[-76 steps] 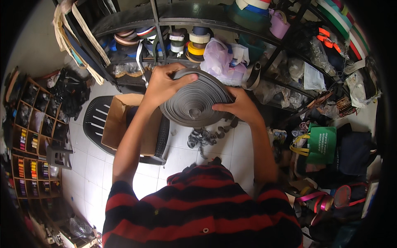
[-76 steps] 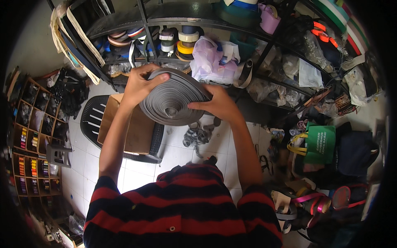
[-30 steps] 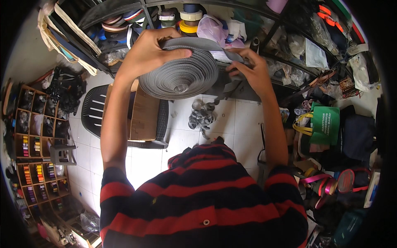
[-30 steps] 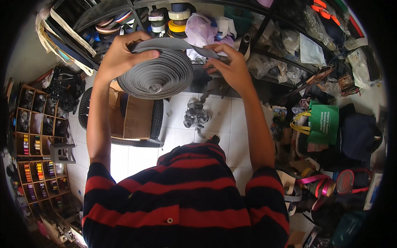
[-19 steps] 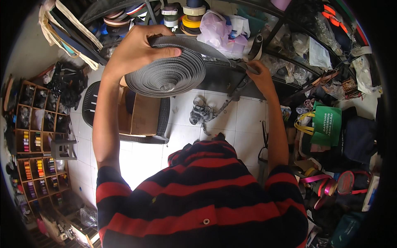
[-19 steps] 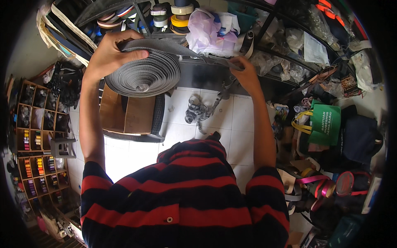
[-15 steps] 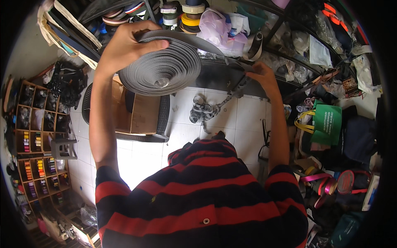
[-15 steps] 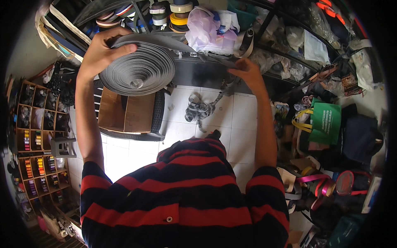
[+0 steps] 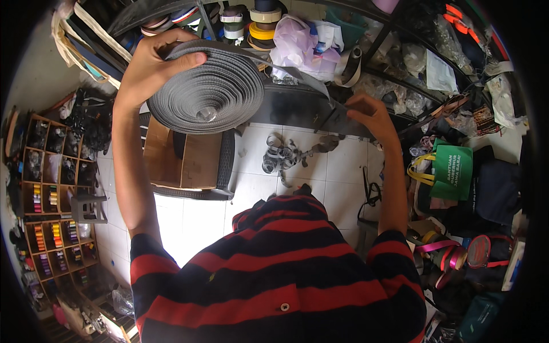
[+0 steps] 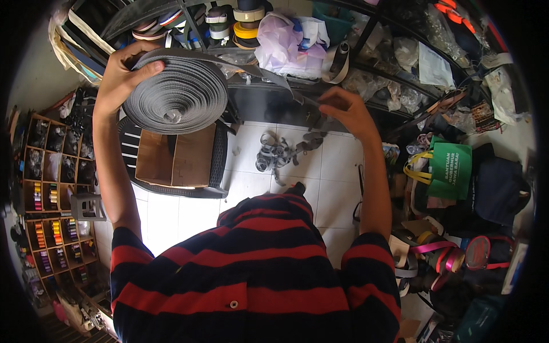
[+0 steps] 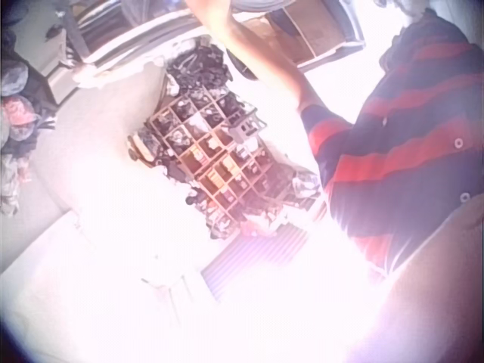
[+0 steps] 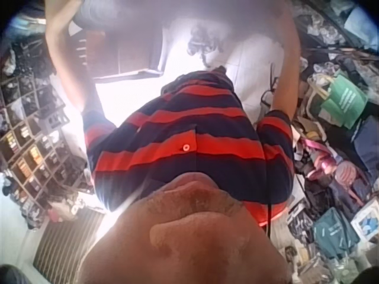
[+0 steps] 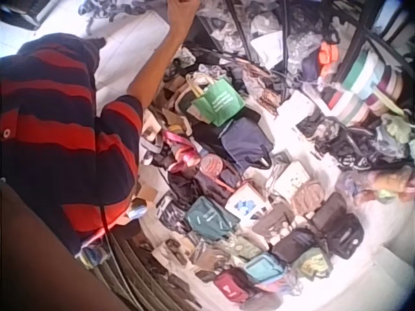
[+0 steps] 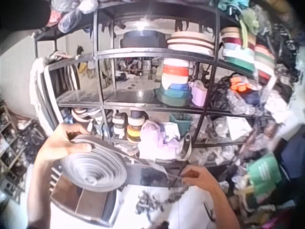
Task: The person unrolls a segment of grey ribbon from a large spool by hand while standing in a storage area. The person pulls the end of the ribbon outward to measure a length and then lets it go back toward the spool.
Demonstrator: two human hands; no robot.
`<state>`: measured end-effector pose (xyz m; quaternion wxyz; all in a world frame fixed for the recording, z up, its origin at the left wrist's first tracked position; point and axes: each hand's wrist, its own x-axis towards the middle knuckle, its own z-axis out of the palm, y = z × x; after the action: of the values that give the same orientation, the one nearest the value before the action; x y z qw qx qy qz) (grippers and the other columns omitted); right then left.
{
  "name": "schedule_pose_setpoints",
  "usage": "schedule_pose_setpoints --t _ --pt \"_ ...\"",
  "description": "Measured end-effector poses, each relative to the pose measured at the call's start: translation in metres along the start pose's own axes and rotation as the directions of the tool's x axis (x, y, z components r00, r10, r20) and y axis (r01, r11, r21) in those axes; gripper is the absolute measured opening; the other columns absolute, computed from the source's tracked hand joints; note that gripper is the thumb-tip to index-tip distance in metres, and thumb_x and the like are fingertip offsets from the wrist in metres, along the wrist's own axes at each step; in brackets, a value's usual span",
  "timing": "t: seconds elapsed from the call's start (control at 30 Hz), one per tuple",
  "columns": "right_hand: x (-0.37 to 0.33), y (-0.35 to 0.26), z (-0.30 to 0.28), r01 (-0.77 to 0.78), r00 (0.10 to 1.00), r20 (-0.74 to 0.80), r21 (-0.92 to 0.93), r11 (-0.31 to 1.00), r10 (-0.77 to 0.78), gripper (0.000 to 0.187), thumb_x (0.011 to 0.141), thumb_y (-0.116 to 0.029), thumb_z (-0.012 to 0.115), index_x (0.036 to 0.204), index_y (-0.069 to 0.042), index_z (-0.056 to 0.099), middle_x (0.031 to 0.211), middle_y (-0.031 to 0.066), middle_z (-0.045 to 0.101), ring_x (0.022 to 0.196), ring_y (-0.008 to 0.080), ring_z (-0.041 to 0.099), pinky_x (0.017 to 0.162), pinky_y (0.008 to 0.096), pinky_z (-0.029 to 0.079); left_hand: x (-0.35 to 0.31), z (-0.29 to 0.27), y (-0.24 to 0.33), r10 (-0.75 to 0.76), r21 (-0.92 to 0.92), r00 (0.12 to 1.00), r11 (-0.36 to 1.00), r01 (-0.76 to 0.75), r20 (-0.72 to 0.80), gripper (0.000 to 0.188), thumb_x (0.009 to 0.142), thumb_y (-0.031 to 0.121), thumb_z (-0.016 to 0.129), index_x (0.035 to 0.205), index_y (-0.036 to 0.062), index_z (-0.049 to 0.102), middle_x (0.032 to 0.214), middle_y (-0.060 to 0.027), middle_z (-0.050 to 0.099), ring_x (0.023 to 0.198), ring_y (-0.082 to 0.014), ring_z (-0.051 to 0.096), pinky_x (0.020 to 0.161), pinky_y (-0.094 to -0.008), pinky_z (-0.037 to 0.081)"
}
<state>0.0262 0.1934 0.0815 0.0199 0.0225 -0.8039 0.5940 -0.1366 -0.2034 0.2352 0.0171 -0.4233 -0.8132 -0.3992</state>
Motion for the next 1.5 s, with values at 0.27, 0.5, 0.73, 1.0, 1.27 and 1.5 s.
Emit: schedule_pose_setpoints --t 0.27,0.5,0.73,1.0,1.27,1.5 --pt "-0.002 0.005 0.019 0.013 0.983 0.181 0.047 0.999 -0.021 0.021 0.093 -0.006 0.058 0.114 -0.003 0.061 0.105 0.0055 0.064 0.103 0.0145 0.059 0.095 0.0298 0.043 -0.004 0.002 0.015 -0.050 -0.117 0.999 0.992 0.052 0.012 0.026 0.080 0.018 0.079 0.097 0.0005 0.070 0.087 -0.0043 0.070 0.082 -0.0099 0.061 0.077 -0.0247 0.047" --pt "0.021 -0.063 0.100 0.379 0.921 -0.154 0.132 0.916 -0.359 0.028 0.090 -0.012 0.067 0.115 -0.002 0.061 0.113 0.0081 0.066 0.096 0.0187 0.063 0.088 0.0319 0.049 -0.002 0.018 0.041 0.020 -0.052 0.985 0.999 -0.011 0.169 0.029 0.078 0.012 0.079 0.099 -0.0026 0.067 0.088 -0.0048 0.069 0.082 -0.0088 0.061 0.076 -0.0237 0.048" --pt "0.039 -0.072 0.119 0.223 0.974 -0.020 0.250 0.942 -0.225 0.027 0.087 -0.006 0.070 0.108 0.004 0.057 0.097 0.0050 0.065 0.088 0.0103 0.061 0.079 0.0247 0.049 -0.005 0.019 0.045 -0.019 0.008 0.987 1.000 0.018 0.157 0.030 0.077 0.012 0.081 0.097 -0.0036 0.067 0.088 -0.0063 0.070 0.082 -0.0093 0.062 0.075 -0.0243 0.049" --pt "0.037 -0.047 0.142 0.101 0.977 -0.174 -0.130 0.986 -0.123 0.018 0.076 -0.003 0.066 0.093 0.000 0.059 0.080 0.0113 0.066 0.073 0.0195 0.066 0.065 0.0317 0.051 -0.019 0.023 0.051 -0.065 0.069 0.990 0.996 0.057 0.122 0.030 0.074 0.012 0.083 0.096 -0.0024 0.068 0.084 -0.0057 0.070 0.077 -0.0097 0.063 0.072 -0.0241 0.049" --pt "0.066 0.076 0.115 0.105 0.925 -0.371 0.055 0.993 -0.078 0.014 0.082 0.007 0.062 0.094 0.001 0.060 0.101 0.0077 0.063 0.085 0.0165 0.063 0.077 0.0270 0.051 -0.034 0.038 0.062 -0.018 -0.044 1.000 0.999 0.019 0.023 0.028 0.073 0.013 0.084 0.093 -0.0003 0.070 0.077 -0.0047 0.070 0.064 -0.0077 0.059 0.058 -0.0238 0.044" --pt "0.023 0.035 0.082 0.233 0.916 -0.349 0.053 0.971 -0.201 0.020 0.078 0.004 0.070 0.096 -0.001 0.063 0.102 0.0079 0.065 0.091 0.0191 0.065 0.081 0.0302 0.050 -0.044 0.029 0.052 -0.072 -0.054 0.997 0.996 0.074 0.041 0.026 0.076 0.010 0.081 0.095 -0.0013 0.069 0.082 -0.0057 0.070 0.070 -0.0070 0.060 0.062 -0.0221 0.046"
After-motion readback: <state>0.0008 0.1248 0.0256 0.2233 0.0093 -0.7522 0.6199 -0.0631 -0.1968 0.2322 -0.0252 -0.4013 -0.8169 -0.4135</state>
